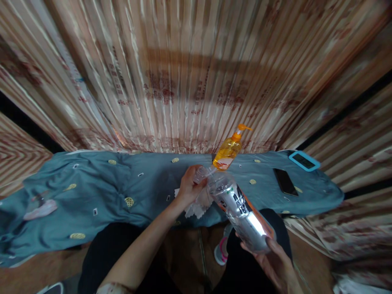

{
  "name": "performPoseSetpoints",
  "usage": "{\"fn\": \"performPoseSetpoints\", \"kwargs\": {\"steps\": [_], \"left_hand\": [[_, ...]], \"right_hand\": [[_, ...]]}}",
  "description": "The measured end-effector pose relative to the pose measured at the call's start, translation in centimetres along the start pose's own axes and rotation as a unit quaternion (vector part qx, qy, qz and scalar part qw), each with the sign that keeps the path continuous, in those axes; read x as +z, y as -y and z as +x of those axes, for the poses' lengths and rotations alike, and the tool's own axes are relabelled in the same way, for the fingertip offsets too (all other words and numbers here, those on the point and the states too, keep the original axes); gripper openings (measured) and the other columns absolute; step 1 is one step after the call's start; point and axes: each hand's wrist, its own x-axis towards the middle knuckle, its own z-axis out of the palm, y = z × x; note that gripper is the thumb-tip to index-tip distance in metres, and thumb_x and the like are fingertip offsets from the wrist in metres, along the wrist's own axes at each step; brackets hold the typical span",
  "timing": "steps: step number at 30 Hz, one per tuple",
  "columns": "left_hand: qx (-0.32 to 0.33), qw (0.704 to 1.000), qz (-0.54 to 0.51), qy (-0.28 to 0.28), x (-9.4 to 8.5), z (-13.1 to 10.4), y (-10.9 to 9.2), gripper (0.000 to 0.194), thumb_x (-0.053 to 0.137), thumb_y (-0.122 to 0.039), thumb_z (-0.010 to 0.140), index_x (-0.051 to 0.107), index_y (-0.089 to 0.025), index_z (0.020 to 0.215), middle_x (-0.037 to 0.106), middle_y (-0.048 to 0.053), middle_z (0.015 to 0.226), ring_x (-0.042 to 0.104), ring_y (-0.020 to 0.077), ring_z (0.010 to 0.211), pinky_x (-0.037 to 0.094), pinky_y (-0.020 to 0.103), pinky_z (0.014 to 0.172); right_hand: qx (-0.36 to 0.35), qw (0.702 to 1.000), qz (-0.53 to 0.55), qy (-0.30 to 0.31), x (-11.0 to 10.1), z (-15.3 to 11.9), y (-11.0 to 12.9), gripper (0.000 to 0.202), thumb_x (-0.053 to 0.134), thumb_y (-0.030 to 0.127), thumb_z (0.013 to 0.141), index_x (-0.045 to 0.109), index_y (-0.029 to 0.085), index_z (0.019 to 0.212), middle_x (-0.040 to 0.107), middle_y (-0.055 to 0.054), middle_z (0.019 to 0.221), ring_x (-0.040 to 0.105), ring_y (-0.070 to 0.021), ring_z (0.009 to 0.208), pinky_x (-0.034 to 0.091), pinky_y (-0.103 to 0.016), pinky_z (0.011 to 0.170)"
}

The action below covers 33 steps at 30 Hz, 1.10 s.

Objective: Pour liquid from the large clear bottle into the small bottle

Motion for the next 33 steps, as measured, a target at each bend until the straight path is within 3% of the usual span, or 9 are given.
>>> {"fn": "performPoseSetpoints", "kwargs": {"steps": [4,11,21,30,33], "left_hand": [[0.007,1.000,0.001,0.001,0.0,0.0,0.2,0.030,0.059,-0.027,0.077,0.055,-0.018,0.105,0.062,0.006,0.100,0.060,0.0197,0.093,0.048,0.033,0.084],[0.015,1.000,0.001,-0.004,0.1,0.0,0.5,0.032,0.060,-0.031,0.077,0.056,-0.018,0.105,0.062,0.006,0.100,0.060,0.0202,0.093,0.048,0.034,0.084],[0.009,1.000,0.010,0.003,0.0,0.0,0.4,0.031,0.060,-0.026,0.077,0.055,-0.018,0.106,0.062,0.006,0.102,0.060,0.0198,0.094,0.048,0.034,0.085],[0.002,1.000,-0.007,0.006,0.1,-0.1,0.0,0.033,0.061,-0.031,0.078,0.056,-0.018,0.107,0.062,0.006,0.104,0.058,0.0198,0.095,0.047,0.035,0.088],[0.004,1.000,-0.017,0.016,0.0,-0.2,-0.2,0.033,0.062,-0.032,0.078,0.056,-0.018,0.107,0.062,0.006,0.105,0.058,0.0206,0.097,0.047,0.035,0.088]], "right_hand": [[-0.020,1.000,0.012,0.000,-0.1,0.0,-0.4,0.057,0.072,0.044,0.064,0.057,0.033,0.118,0.066,-0.009,0.113,0.066,-0.0300,0.092,0.054,-0.045,0.075],[-0.031,0.999,0.012,0.002,0.0,-0.1,-0.4,0.053,0.069,0.044,0.069,0.056,0.034,0.119,0.066,-0.009,0.113,0.067,-0.0299,0.091,0.055,-0.044,0.072],[-0.015,0.998,0.004,-0.055,-0.3,-0.4,-0.1,0.066,0.082,0.041,0.046,0.061,0.032,0.108,0.069,-0.009,0.105,0.067,-0.0325,0.089,0.053,-0.048,0.076],[-0.017,0.995,-0.030,-0.089,0.5,-0.9,0.8,0.087,0.078,0.041,0.050,0.044,0.032,0.130,0.067,-0.011,0.108,0.066,-0.0339,0.090,0.051,-0.054,0.079],[-0.013,0.994,-0.026,-0.101,0.6,-0.9,1.1,0.084,0.078,0.041,0.049,0.048,0.030,0.127,0.065,-0.013,0.114,0.066,-0.0351,0.091,0.052,-0.053,0.080]]}}
